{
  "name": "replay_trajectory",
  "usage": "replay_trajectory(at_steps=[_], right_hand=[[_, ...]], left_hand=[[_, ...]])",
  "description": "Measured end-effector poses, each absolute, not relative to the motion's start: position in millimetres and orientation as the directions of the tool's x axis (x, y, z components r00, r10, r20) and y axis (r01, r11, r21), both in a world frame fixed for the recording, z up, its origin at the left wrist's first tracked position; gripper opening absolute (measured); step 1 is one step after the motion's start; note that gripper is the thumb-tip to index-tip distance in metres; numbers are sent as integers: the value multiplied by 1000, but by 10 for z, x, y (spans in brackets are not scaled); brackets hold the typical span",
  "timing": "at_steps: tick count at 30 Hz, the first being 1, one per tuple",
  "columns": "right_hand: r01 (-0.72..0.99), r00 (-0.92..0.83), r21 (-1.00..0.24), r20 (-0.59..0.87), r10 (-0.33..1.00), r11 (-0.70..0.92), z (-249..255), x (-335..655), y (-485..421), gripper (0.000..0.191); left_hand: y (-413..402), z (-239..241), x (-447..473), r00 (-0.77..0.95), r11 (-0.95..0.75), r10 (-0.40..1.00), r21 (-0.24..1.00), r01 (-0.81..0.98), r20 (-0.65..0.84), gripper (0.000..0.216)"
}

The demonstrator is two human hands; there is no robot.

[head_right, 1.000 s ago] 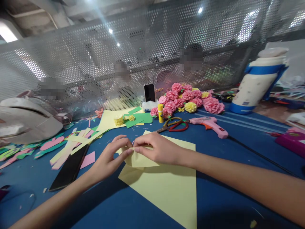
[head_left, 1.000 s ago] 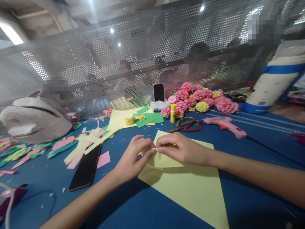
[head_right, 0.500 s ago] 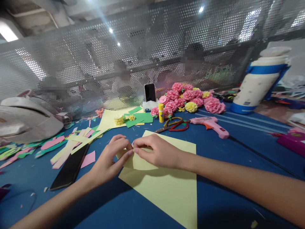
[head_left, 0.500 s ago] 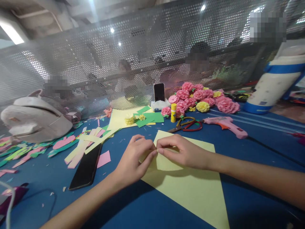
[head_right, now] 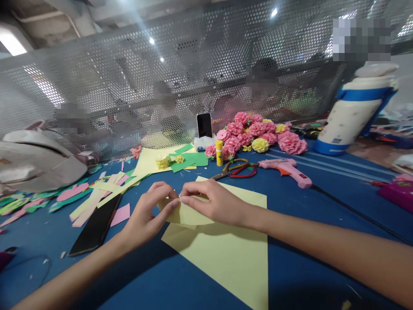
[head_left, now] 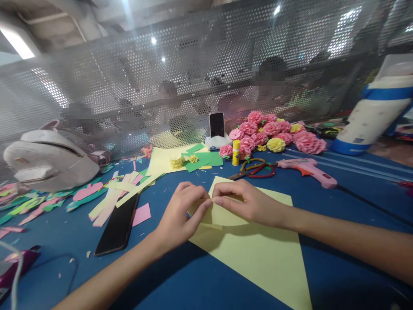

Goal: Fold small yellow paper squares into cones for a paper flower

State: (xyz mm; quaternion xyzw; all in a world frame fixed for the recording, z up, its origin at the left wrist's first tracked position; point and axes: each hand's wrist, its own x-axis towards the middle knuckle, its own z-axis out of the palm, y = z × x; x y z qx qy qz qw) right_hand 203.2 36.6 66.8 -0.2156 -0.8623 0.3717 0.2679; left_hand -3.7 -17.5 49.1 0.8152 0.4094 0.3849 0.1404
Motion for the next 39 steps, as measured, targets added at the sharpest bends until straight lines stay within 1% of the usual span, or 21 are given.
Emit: replay_trajectory(at_steps=[3, 8, 14, 26, 34, 39], right_hand=[[211, -736, -790, 259, 625, 575, 638, 2045, 459, 31], [225, -715, -833, 211, 666, 506, 518, 2049, 566, 35], [214, -698, -871, 180, 693, 442, 429, 2026, 574, 36], [190, -682, -896, 173, 710, 400, 392, 2024, 563, 32], [201, -662, -895, 175, 728, 398, 374, 2000, 553, 36], [224, -655, -887, 171, 736, 405, 358, 2011, 558, 36]], left_hand=[[-81, 452, -99, 331, -545, 838, 638, 544, 434, 25], [90, 335, -189, 324, -426, 897, 786, 449, 301, 34], [116, 243, -199, 285, -345, 925, 869, 355, 251, 38], [93, 177, -170, 262, -311, 934, 913, 264, 243, 43], [126, 29, -200, 274, -323, 930, 904, 282, 246, 34], [164, -21, -241, 296, -308, 931, 892, 330, 212, 27]])
